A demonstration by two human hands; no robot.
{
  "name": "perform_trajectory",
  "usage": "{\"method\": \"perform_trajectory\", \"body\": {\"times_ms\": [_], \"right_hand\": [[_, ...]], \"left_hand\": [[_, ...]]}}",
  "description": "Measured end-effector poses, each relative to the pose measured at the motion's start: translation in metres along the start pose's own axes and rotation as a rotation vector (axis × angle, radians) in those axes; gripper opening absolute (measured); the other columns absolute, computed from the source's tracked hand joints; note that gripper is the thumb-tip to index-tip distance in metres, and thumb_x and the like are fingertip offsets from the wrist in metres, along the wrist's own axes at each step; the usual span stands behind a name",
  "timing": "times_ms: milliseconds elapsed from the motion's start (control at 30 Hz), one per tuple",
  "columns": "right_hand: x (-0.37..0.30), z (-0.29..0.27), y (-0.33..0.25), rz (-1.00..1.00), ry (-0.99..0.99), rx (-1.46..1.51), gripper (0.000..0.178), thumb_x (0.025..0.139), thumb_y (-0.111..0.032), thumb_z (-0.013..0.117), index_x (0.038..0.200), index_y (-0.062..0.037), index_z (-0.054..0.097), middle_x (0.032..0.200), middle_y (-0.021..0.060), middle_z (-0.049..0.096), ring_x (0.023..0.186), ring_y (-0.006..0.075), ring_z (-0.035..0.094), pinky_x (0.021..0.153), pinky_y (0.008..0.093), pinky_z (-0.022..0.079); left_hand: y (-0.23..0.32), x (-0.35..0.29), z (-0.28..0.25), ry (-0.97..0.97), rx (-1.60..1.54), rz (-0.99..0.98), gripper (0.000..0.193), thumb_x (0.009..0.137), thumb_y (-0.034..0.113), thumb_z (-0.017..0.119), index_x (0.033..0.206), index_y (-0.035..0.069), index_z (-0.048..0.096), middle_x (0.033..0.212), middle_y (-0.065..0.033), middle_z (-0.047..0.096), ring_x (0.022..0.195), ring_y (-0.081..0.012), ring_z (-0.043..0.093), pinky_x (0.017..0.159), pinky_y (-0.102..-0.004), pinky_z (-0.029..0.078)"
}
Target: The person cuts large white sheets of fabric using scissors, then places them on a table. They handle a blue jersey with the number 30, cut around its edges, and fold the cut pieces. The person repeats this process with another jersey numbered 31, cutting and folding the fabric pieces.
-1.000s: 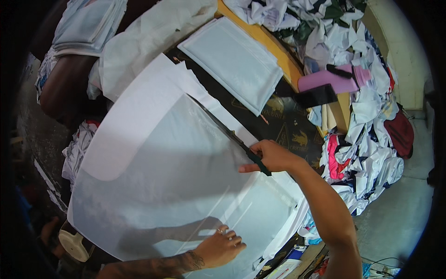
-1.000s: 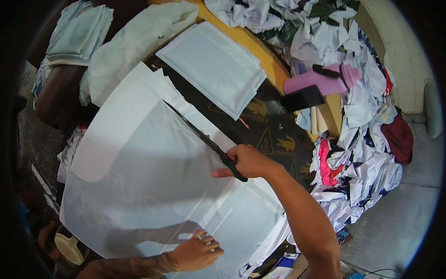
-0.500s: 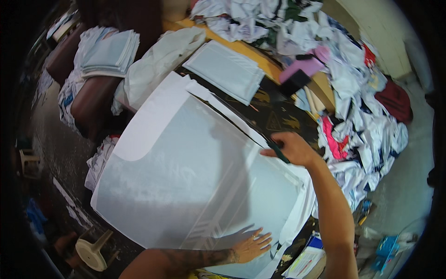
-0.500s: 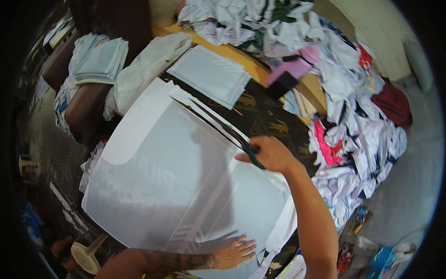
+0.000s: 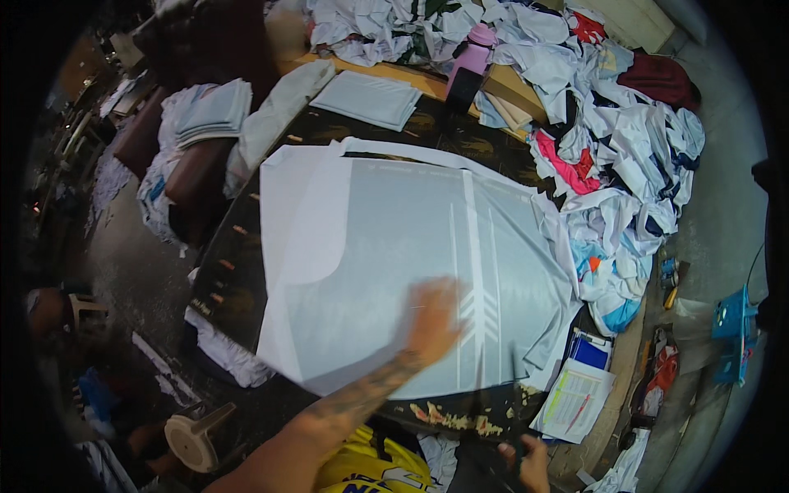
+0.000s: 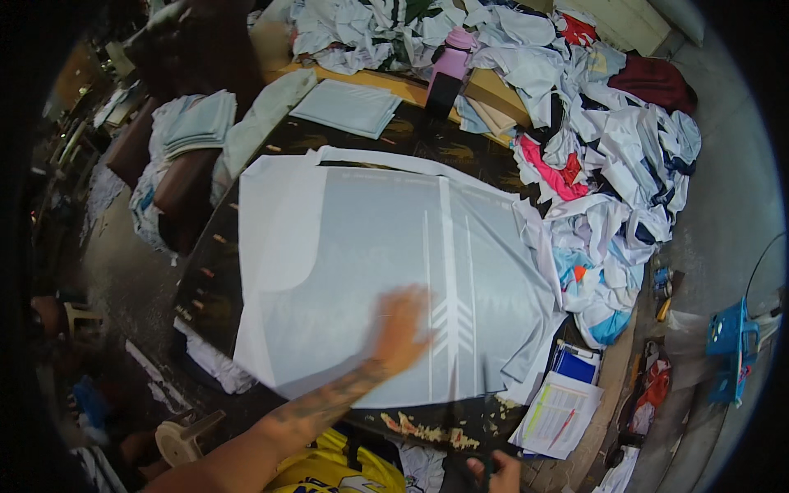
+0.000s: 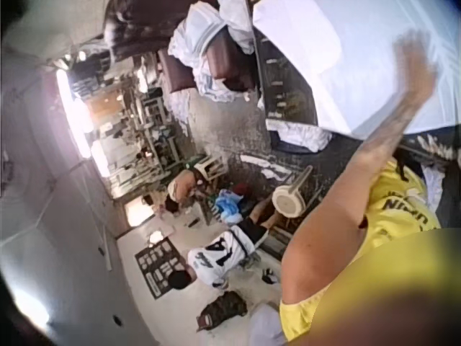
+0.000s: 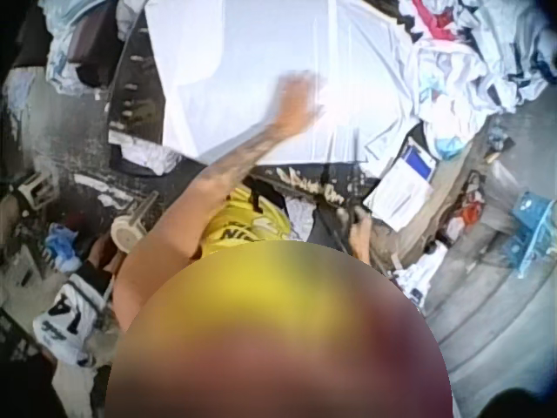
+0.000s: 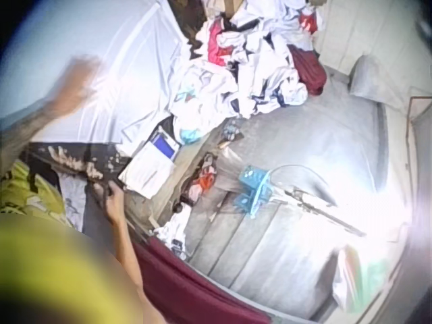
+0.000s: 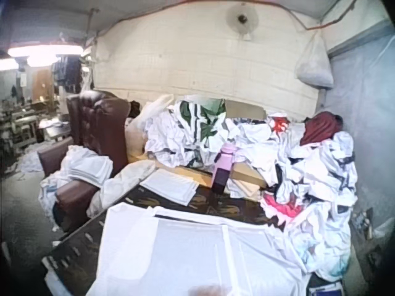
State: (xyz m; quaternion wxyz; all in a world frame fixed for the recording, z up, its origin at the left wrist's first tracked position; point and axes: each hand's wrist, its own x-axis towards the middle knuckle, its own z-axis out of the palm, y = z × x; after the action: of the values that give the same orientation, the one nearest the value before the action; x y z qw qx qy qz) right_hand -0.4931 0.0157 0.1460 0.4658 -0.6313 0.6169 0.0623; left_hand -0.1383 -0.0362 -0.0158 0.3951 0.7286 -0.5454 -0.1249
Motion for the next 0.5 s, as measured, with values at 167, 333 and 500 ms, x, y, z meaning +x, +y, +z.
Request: {"method": "perform_trajectory", "body": {"times_ms": [167,333,500], "right_hand": [[-0.030,0.066,0.068,-0.191,-0.287,0.081,0.041,0.100,-0.036,0.078,0.101,0.0036,0.069,0.079,0.0056,0.069,0.072,0.0146,0.064,0.064,0.0323,0.048],[0.008,0.139,0.030,-0.048,-0.831,-0.313,0.102,0.089,-0.081,0.068,0.147,0.0018,0.059,0.134,0.0271,0.069,0.126,0.0362,0.066,0.107,0.0423,0.049],[0.014,0.263,-0.043,-0.197,-0.763,-0.217,0.113,0.088,-0.085,0.063,0.156,0.0038,0.049,0.145,0.0328,0.062,0.138,0.0408,0.060,0.113,0.0451,0.047]], "left_hand": [[-0.095,-0.188,-0.139,0.839,0.267,-0.860,0.096,0.089,0.038,0.087,0.163,0.002,0.038,0.167,-0.0265,0.037,0.156,-0.0447,0.034,0.128,-0.0574,0.027],[-0.114,-0.259,-0.160,0.535,-1.355,-1.194,0.048,0.101,0.027,0.080,0.139,0.006,0.059,0.123,-0.0078,0.068,0.114,-0.0210,0.064,0.100,-0.0423,0.051],[-0.108,-0.278,-0.170,0.352,-1.223,-1.304,0.020,0.101,0.025,0.079,0.112,0.011,0.071,0.093,0.0036,0.066,0.086,-0.0108,0.063,0.080,-0.0326,0.051]]}}
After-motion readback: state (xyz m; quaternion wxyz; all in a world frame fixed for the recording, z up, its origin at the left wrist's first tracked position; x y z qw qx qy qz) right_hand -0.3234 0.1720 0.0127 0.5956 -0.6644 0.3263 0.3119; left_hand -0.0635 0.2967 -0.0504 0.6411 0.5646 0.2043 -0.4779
